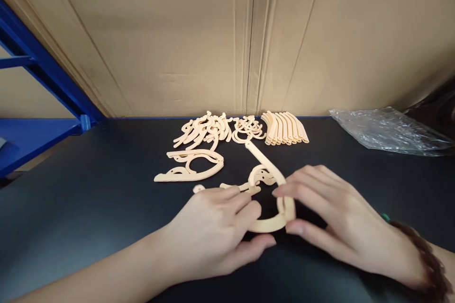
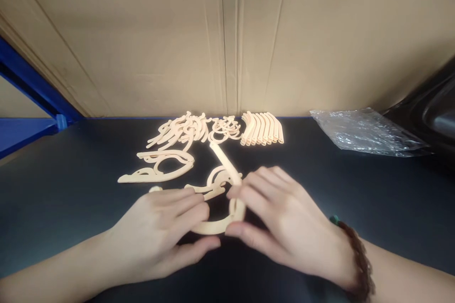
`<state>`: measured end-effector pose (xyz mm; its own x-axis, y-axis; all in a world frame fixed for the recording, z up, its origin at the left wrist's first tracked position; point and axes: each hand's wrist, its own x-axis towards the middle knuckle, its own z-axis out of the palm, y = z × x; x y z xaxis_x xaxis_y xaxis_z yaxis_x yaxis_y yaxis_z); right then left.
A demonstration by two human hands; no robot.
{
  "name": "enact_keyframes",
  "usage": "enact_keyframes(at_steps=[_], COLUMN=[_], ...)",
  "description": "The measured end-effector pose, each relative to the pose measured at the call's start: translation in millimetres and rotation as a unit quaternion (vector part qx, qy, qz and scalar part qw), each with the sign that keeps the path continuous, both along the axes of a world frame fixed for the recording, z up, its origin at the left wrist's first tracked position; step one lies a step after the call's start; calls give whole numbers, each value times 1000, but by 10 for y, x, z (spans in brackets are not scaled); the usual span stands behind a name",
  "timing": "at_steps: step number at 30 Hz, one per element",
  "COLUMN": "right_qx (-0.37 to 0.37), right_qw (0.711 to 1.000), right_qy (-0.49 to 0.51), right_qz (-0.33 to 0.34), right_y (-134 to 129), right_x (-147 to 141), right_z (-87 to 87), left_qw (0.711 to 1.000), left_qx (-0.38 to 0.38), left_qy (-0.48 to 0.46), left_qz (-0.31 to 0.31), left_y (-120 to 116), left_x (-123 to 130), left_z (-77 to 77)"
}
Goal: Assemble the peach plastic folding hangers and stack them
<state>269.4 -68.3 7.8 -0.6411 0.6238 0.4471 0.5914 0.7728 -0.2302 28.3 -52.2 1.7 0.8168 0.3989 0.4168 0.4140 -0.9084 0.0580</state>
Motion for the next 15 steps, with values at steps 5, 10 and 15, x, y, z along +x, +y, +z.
enact_keyframes(at_steps=[5,10,15], right_qx=[-28,-56,-86], right_qw=[995,996,994], right_qy=[19,-19,-45], right_qz=[-99,-66,-48], right_y=[144,162,128], right_x=[135,147,117], right_z=[-11,-20,-15], left_qw=[998,996,993], left_qx=[59,78,68], left_qy=[-17,-32,-46], left_qz=[19,35,85], left_y=[142,212,210], left_x=[-58,-79,-81], left_z=[7,-40,-31])
